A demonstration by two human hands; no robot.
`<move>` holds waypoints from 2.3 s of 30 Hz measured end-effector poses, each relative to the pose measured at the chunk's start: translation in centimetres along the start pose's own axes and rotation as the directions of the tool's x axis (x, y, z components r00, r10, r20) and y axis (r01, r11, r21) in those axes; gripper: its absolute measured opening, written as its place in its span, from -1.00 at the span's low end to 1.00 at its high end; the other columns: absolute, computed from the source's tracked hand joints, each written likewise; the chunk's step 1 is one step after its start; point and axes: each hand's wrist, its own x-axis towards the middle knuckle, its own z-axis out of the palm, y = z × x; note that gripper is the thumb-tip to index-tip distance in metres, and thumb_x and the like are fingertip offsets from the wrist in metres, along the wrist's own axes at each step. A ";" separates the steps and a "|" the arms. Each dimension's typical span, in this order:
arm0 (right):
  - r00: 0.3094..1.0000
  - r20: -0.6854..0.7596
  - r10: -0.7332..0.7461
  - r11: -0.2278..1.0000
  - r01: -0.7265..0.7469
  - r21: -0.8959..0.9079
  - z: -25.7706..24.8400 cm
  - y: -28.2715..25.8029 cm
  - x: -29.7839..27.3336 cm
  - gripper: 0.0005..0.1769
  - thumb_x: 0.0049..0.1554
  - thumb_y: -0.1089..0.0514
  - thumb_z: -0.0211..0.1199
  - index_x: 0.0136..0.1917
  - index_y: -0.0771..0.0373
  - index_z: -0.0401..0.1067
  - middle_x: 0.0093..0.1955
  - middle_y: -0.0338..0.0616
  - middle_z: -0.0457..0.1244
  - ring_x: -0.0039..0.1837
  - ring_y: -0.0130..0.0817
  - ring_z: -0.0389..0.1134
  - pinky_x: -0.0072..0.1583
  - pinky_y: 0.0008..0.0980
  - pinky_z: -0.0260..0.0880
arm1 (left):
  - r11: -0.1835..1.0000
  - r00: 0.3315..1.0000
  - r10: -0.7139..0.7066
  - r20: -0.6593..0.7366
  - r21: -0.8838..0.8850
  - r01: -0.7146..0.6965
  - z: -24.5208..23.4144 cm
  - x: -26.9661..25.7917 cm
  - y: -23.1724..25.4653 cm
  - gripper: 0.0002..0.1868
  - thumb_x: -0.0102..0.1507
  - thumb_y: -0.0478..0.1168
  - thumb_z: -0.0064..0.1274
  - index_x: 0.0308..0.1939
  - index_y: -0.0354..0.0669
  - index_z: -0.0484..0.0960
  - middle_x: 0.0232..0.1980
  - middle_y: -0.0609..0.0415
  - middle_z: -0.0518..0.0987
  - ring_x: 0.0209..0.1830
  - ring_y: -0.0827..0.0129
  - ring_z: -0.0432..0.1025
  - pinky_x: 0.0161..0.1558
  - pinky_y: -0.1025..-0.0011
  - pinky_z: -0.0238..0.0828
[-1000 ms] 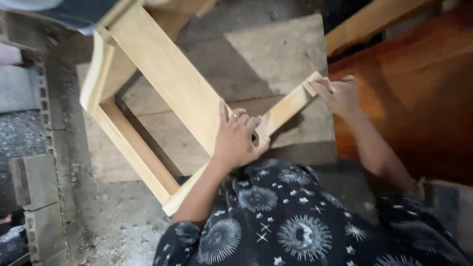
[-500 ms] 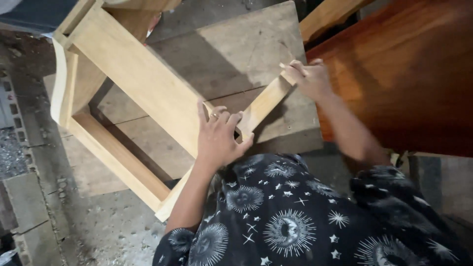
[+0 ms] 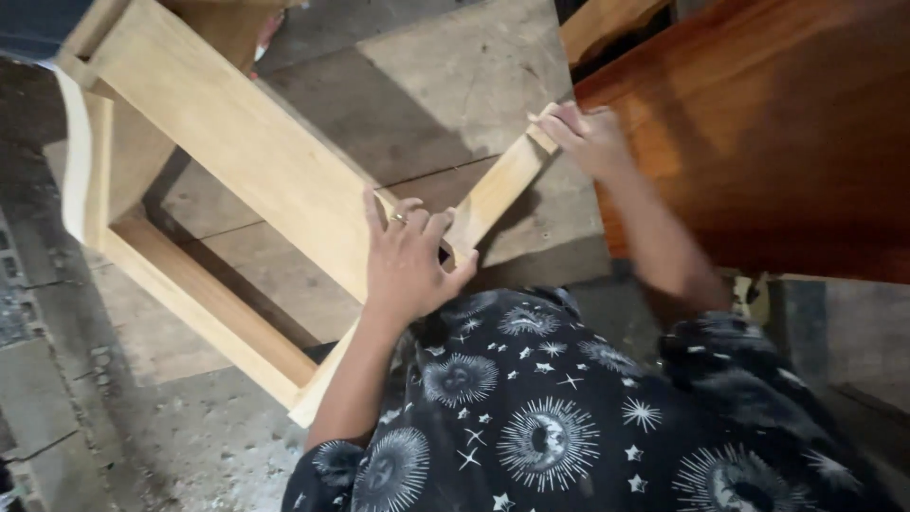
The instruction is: The person sands a wooden chair frame using a sanding block. They work on various parts of the frame, including the legs and crossbars, while standing in a workshop. The person rotates the chair to access different surfaces.
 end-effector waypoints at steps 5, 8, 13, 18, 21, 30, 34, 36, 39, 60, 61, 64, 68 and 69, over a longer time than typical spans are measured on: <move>0.910 0.028 -0.413 0.696 0.335 -0.636 0.1 5.3 1.3 -0.48 0.40 -0.11 0.16 -0.38 0.06 0.33 -0.47 -0.20 0.25 -0.35 -0.18 0.30 0.01 -0.17 0.11 | 1.000 0.995 -0.001 0.100 0.018 -0.001 -1.7 0.6 0.5 -0.42 0.20 0.22 0.03 0.04 -0.15 0.64 -0.26 -0.02 0.59 0.15 -0.05 0.44 0.48 -0.40 -0.36; 0.986 0.164 0.002 0.998 0.008 -0.064 -1.1 -0.7 -0.5 -0.49 0.42 -0.15 0.07 -0.31 0.10 0.22 -0.38 -0.34 0.10 -0.24 -0.44 0.22 -0.10 -0.27 0.11 | 0.998 0.982 -0.028 0.187 0.052 0.018 -2.1 1.1 0.2 -0.36 0.22 0.28 -0.07 0.07 -0.15 0.64 -0.20 -0.03 0.62 0.15 -0.05 0.44 0.48 -0.41 -0.38; 0.992 -0.029 0.123 0.954 -0.127 -0.273 1.1 2.3 0.2 -0.23 0.45 -0.24 0.01 -0.49 0.20 0.33 -0.45 -0.16 0.25 -0.39 -0.28 0.25 -0.27 -0.18 0.16 | 0.998 0.979 -0.033 0.200 0.055 0.022 -1.7 0.6 0.3 -0.36 0.22 0.29 -0.05 0.09 -0.13 0.63 -0.19 -0.03 0.61 0.19 -0.02 0.42 0.49 -0.38 -0.43; 0.955 0.166 -0.247 0.868 0.294 -0.400 -0.6 2.5 1.3 -0.68 0.42 -0.14 -0.02 0.04 -0.12 0.54 -0.35 -0.28 0.26 -0.22 -0.35 0.33 0.06 -0.27 0.04 | 0.999 0.988 -0.001 0.153 0.036 -0.005 -1.9 0.7 0.3 -0.38 0.21 0.25 -0.03 0.06 -0.17 0.63 -0.22 -0.01 0.61 0.15 -0.06 0.43 0.47 -0.43 -0.38; 0.950 0.138 -0.279 0.880 0.310 -0.360 1.1 2.1 1.0 -0.54 0.45 -0.10 0.04 -0.28 0.05 0.29 -0.50 -0.27 0.05 -0.38 -0.36 0.15 -0.11 -0.22 -0.11 | 0.999 0.991 -0.004 0.133 0.032 0.000 -1.7 0.6 0.4 -0.40 0.20 0.24 0.00 0.02 -0.17 0.64 -0.28 0.01 0.59 0.13 -0.05 0.44 0.47 -0.42 -0.37; 0.959 -0.058 -0.279 0.786 0.193 -0.587 1.4 4.6 -1.5 -0.77 0.19 -0.02 0.43 -0.27 0.02 0.52 -0.46 -0.23 0.26 -0.35 -0.27 0.34 -0.10 -0.26 0.28 | 0.999 1.000 0.003 -0.010 -0.033 -0.004 0.3 0.1 0.1 -0.40 0.08 0.25 0.20 -0.03 -0.11 0.69 -0.29 -0.05 0.59 0.10 0.03 0.48 0.41 -0.43 -0.23; 0.969 -0.005 -0.249 0.941 0.241 -0.240 -1.4 0.9 -0.1 -0.64 0.33 -0.18 0.36 -0.16 0.07 0.57 -0.32 -0.09 0.35 -0.17 -0.06 0.46 -0.07 -0.19 0.29 | 1.000 1.000 0.009 0.012 0.003 -0.009 0.3 -0.1 -0.5 -0.38 0.09 0.30 0.18 -0.03 -0.10 0.70 -0.27 -0.04 0.60 0.10 0.05 0.48 0.40 -0.42 -0.19; 0.986 -0.071 -0.151 0.971 0.134 -0.197 1.8 1.3 -0.8 -0.46 0.35 -0.22 0.28 -0.27 0.23 0.49 -0.38 0.06 0.30 -0.21 0.04 0.43 -0.12 -0.16 0.28 | 1.000 1.000 0.004 0.028 -0.003 -0.003 0.2 0.0 -0.3 -0.39 0.10 0.28 0.18 -0.01 -0.09 0.68 -0.28 -0.03 0.59 0.11 0.05 0.48 0.42 -0.41 -0.21; 0.991 -0.024 -0.132 0.958 0.121 -0.259 0.9 0.8 -0.4 -0.45 0.32 -0.26 0.25 -0.24 0.24 0.51 -0.35 0.14 0.32 -0.14 0.10 0.42 -0.06 -0.12 0.30 | 1.000 0.999 -0.014 0.034 0.019 0.014 0.1 0.1 -0.2 -0.39 0.11 0.28 0.16 0.01 -0.09 0.67 -0.28 -0.02 0.58 0.13 0.06 0.48 0.45 -0.40 -0.25; 0.892 0.116 -0.437 0.745 0.431 -0.510 -0.1 1.0 0.8 -0.80 0.29 -0.21 0.27 0.02 -0.14 0.55 -0.16 -0.27 0.38 -0.05 -0.27 0.44 0.15 -0.41 0.24 | 1.000 0.999 -0.010 0.048 0.020 0.010 1.1 -0.2 -0.6 -0.38 0.12 0.30 0.10 0.02 -0.08 0.66 -0.26 -0.02 0.59 0.15 0.09 0.46 0.49 -0.41 -0.40; 0.942 0.117 -0.314 0.912 0.334 -0.237 1.2 -0.9 1.0 -0.72 0.33 -0.20 0.19 0.05 -0.02 0.52 -0.11 -0.11 0.40 0.04 -0.02 0.44 0.29 -0.21 0.11 | 0.999 0.999 -0.014 0.050 0.033 0.012 0.8 0.1 -1.0 -0.37 0.11 0.31 0.11 0.01 -0.07 0.67 -0.27 0.00 0.59 0.16 0.09 0.46 0.49 -0.41 -0.42; 0.960 0.148 -0.240 0.934 0.269 -0.233 -2.4 0.4 -0.1 -0.36 0.40 -0.25 0.16 -0.18 0.39 0.46 -0.23 0.27 0.33 -0.05 0.31 0.37 0.08 -0.01 0.26 | 0.999 1.000 -0.010 0.026 0.035 0.009 0.6 -0.3 -0.1 -0.41 0.12 0.24 0.12 0.01 -0.10 0.66 -0.29 -0.01 0.57 0.14 0.09 0.46 0.49 -0.42 -0.37; 0.981 0.062 -0.181 0.964 0.190 -0.184 0.3 1.9 0.4 -0.59 0.30 -0.25 0.38 -0.23 0.03 0.59 -0.27 -0.17 0.39 -0.06 -0.17 0.47 0.01 -0.41 0.36 | 1.000 1.000 -0.003 0.000 0.023 0.003 1.2 -0.4 -0.3 -0.40 0.11 0.27 0.15 0.00 -0.09 0.68 -0.28 -0.03 0.58 0.13 0.07 0.46 0.49 -0.41 -0.38; 0.994 0.100 -0.054 0.994 0.063 -0.089 -0.5 0.2 0.0 -0.63 0.28 -0.22 0.39 -0.19 0.04 0.59 -0.28 -0.19 0.38 -0.09 -0.29 0.45 0.01 -0.39 0.35 | 1.000 1.000 0.008 -0.020 0.018 -0.007 1.0 -0.4 -0.3 -0.41 0.10 0.25 0.16 -0.01 -0.08 0.68 -0.29 -0.04 0.58 0.12 0.07 0.47 0.49 -0.41 -0.37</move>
